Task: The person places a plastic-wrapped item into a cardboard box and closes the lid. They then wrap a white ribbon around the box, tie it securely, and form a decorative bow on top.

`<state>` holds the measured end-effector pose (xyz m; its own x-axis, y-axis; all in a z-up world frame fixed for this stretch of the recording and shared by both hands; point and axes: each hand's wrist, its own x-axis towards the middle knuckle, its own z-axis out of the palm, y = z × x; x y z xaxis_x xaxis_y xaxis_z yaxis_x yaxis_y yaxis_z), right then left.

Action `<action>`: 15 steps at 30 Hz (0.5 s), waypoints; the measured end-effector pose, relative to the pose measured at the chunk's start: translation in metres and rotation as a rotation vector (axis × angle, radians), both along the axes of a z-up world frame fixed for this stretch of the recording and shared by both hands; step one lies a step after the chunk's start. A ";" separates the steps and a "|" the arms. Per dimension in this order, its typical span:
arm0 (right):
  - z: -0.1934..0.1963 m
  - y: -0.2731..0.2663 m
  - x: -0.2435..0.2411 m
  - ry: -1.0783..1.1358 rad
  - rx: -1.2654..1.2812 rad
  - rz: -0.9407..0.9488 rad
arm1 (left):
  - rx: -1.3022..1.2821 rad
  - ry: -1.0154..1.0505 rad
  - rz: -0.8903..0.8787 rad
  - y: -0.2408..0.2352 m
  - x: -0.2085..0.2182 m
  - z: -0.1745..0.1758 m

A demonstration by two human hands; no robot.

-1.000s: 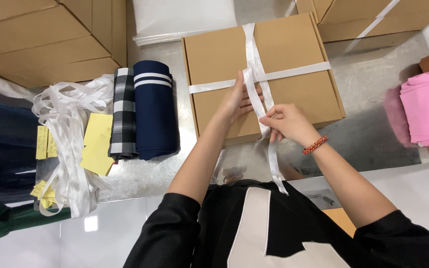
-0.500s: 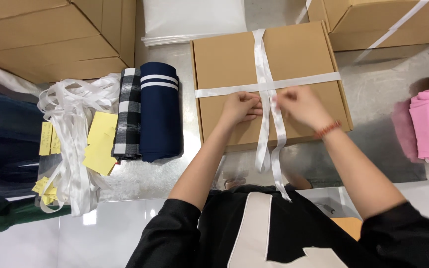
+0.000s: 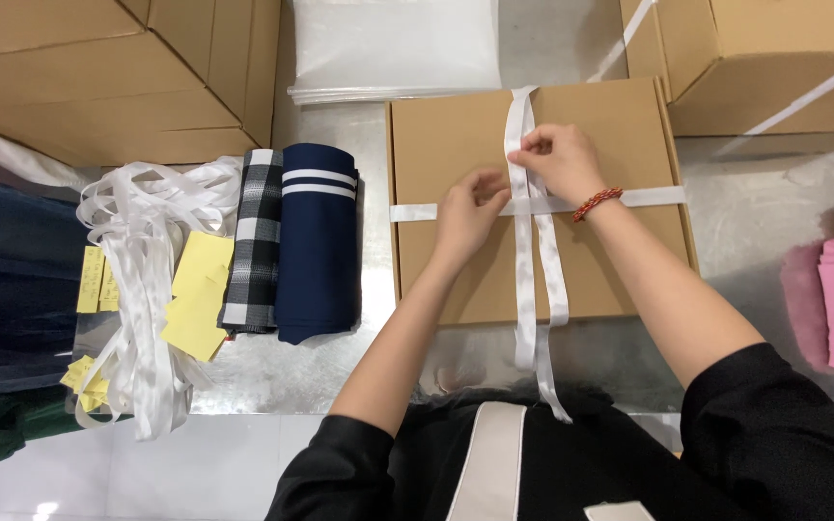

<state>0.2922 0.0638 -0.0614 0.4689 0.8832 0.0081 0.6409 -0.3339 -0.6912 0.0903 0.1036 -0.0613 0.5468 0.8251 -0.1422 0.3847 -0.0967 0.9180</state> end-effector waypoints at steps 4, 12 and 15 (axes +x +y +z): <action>0.035 0.025 0.011 0.166 0.184 0.003 | -0.040 0.005 -0.079 0.019 0.029 0.025; 0.074 0.018 0.027 0.211 -0.100 -0.157 | -0.030 0.158 -0.011 0.059 0.067 0.027; 0.037 -0.014 0.034 0.016 -0.165 -0.087 | 0.073 0.106 -0.027 0.076 0.076 -0.032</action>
